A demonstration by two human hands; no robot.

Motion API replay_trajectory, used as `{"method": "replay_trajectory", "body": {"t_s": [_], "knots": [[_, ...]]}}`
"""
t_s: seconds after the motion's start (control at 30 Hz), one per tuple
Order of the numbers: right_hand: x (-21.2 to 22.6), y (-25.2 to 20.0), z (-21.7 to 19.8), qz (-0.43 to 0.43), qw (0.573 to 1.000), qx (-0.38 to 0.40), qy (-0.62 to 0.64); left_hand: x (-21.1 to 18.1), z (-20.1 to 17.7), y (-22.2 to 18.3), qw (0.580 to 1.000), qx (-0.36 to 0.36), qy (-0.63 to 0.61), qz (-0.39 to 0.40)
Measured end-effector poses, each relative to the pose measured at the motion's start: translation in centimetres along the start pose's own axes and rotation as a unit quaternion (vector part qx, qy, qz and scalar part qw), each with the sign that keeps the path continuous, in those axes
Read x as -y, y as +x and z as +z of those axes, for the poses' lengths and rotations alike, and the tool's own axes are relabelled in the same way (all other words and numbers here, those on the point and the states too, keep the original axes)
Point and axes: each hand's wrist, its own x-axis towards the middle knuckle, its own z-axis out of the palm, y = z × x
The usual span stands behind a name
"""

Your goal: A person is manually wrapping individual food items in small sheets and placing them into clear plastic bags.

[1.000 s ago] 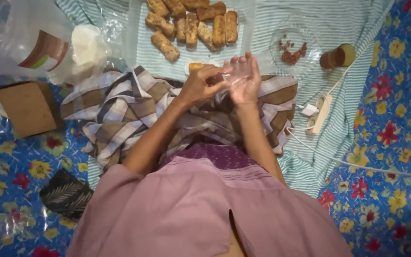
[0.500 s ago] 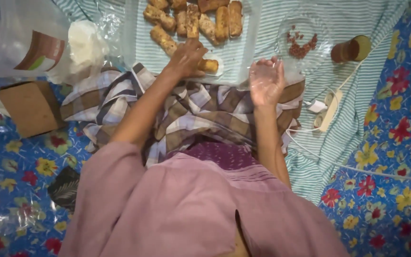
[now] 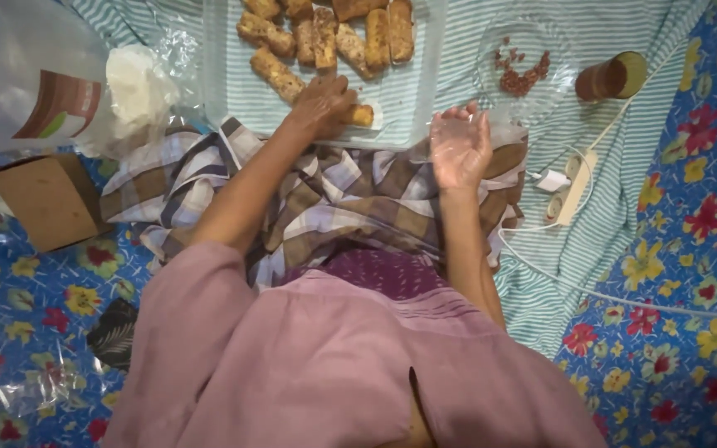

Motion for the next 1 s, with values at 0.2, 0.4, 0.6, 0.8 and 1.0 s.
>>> {"method": "replay_trajectory", "body": {"t_s": [0.2, 0.4, 0.6, 0.8, 1.0], "knots": [[0.2, 0.3, -0.1, 0.005, 1.000, -0.010, 0.016, -1.5, -3.1, -0.3, 0.992, 0.076, -0.073, -0.072], [0.9, 1.4, -0.7, 0.012, 0.999, -0.025, 0.016, 2.9, 4.9, 0.9, 0.997, -0.020, -0.069, -0.026], [1.4, 1.4, -0.2, 0.024, 0.999, -0.027, 0.017, 2.1, 1.7, -1.0, 0.985, -0.093, -0.135, -0.049], [1.5, 1.0, 1.3, 0.029, 0.999, -0.005, 0.014, -3.6, -7.8, -6.7, 0.933, -0.255, -0.251, 0.037], [0.5, 0.9, 3.5, 0.049, 0.999, 0.018, -0.002, -9.2, -11.5, -10.3, 0.915, -0.288, -0.278, 0.057]]}}
